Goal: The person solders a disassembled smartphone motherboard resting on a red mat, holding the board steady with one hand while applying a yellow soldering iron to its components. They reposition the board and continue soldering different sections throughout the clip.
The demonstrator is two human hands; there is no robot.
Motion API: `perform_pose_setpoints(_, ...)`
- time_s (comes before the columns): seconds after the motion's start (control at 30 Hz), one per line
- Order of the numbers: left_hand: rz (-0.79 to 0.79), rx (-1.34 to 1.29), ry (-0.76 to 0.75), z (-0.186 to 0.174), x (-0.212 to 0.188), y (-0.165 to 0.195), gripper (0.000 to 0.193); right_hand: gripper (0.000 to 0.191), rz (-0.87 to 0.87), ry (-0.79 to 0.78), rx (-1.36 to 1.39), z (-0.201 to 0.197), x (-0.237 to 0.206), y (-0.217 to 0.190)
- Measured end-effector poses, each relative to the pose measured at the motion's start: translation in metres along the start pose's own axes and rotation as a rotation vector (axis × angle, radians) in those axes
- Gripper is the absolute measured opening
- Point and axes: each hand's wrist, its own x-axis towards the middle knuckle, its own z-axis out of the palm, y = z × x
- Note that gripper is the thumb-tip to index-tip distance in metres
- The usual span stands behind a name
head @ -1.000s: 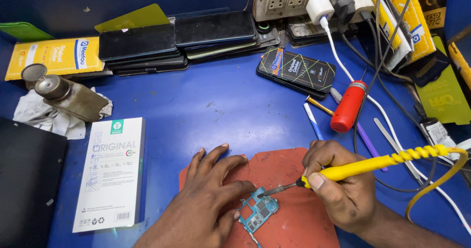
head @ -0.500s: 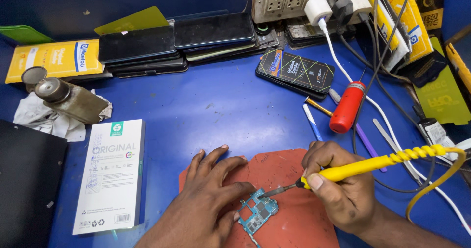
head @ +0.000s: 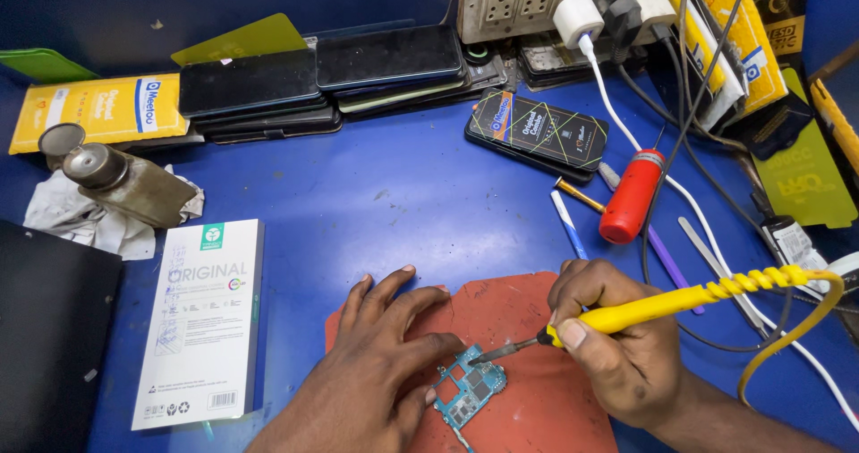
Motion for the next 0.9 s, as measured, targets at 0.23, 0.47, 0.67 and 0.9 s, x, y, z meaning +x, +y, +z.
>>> perform_pose_setpoints(0.23,-0.009,0.018,-0.003,-0.0004,-0.0008,0.0001,0.043,0.005,0.001,-0.003,0.004,0.0010,-0.0002,0.0004)
perform_pose_setpoints(0.47,-0.010,0.002,0.002,-0.0008,-0.0008,0.0001,0.042,0.005,0.010,-0.007,-0.007,0.0002,0.0002,0.0002)
perform_pose_setpoints(0.67,-0.010,0.011,-0.009,-0.0002,0.0000,-0.0007,0.045,0.006,-0.002,-0.003,-0.009,-0.0003,0.0006,0.0000)
perform_pose_setpoints(0.9,-0.010,0.002,-0.009,-0.0007,-0.0005,-0.0002,0.045,0.007,0.005,-0.009,-0.015,-0.0004,0.0006,-0.0005)
